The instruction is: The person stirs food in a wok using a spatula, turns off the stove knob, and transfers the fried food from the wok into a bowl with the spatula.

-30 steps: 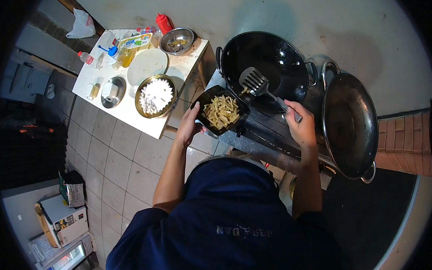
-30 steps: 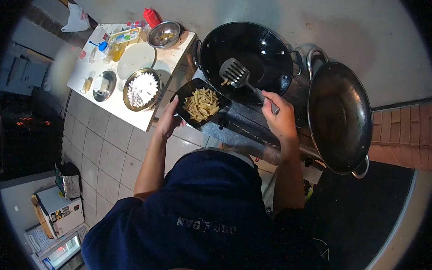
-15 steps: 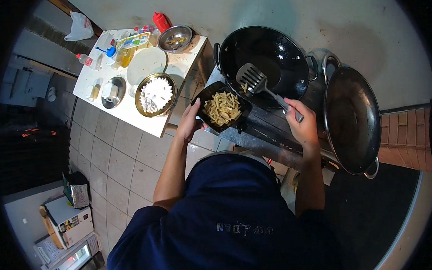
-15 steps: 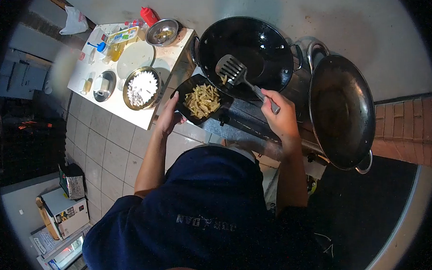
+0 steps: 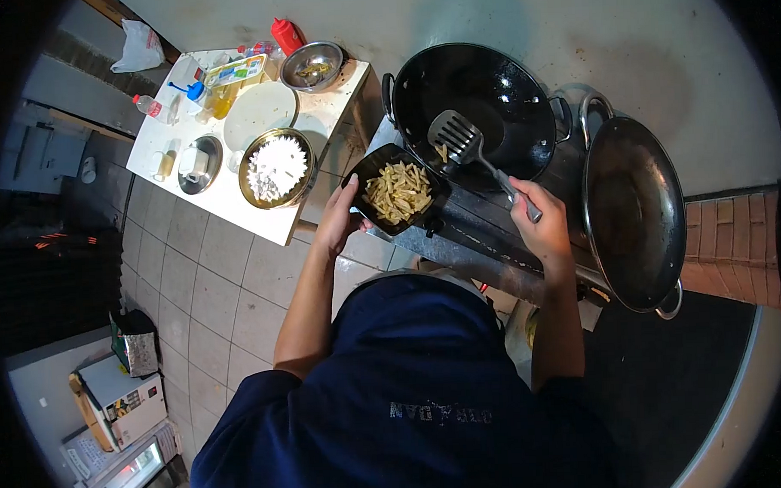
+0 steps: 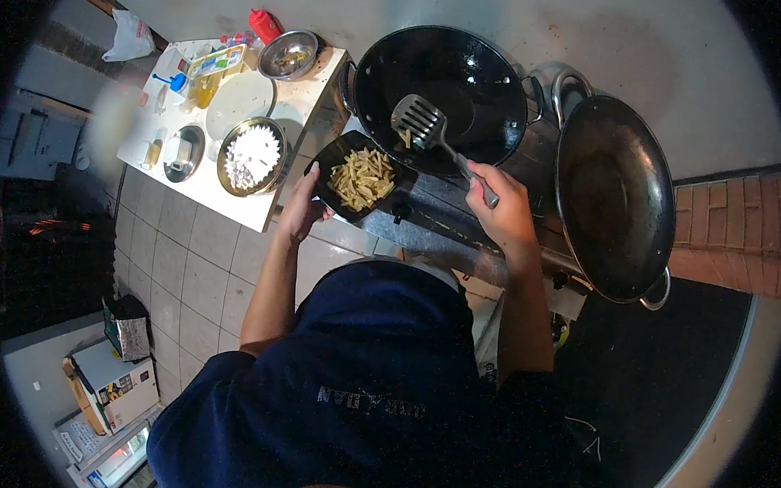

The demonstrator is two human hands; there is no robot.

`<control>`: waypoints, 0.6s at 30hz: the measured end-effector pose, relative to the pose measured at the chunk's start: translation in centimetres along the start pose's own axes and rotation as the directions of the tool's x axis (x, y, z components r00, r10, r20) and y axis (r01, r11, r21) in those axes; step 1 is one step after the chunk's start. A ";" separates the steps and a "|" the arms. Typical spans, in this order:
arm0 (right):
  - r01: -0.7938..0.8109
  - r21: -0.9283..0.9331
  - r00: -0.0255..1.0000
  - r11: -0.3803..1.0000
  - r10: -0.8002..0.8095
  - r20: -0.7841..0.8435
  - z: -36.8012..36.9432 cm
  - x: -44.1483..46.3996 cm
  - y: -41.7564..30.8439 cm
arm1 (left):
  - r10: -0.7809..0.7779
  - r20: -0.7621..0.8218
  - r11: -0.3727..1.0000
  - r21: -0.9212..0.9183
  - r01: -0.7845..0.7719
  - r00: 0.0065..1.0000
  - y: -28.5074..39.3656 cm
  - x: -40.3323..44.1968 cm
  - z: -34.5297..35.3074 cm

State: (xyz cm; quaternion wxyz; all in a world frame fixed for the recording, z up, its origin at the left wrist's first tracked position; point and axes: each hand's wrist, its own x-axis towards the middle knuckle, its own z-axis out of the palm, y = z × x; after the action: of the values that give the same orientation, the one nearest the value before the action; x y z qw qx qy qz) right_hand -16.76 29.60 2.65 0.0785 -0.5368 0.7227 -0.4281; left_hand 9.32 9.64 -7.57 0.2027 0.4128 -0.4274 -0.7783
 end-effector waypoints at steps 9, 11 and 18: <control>0.027 0.017 1.000 0.999 -0.026 -0.016 0.4 -0.1 -0.5 | -0.023 -0.019 1.000 0.013 0.023 1.000 0.2 -0.5 0.3; 0.027 0.003 1.000 1.000 -0.027 -0.015 0.4 -0.1 -0.4 | -0.029 -0.015 0.999 0.017 0.029 0.999 0.3 -0.5 0.3; 0.034 -0.002 0.999 0.999 -0.034 0.002 0.1 -0.4 -0.4 | -0.031 -0.019 0.999 0.016 0.032 0.999 0.1 -0.4 0.6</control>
State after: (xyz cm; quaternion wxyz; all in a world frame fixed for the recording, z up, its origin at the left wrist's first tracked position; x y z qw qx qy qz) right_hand -16.26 29.86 2.77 0.0714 -0.5496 0.7137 -0.4283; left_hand 9.10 10.15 -7.12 0.1911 0.4285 -0.4253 -0.7739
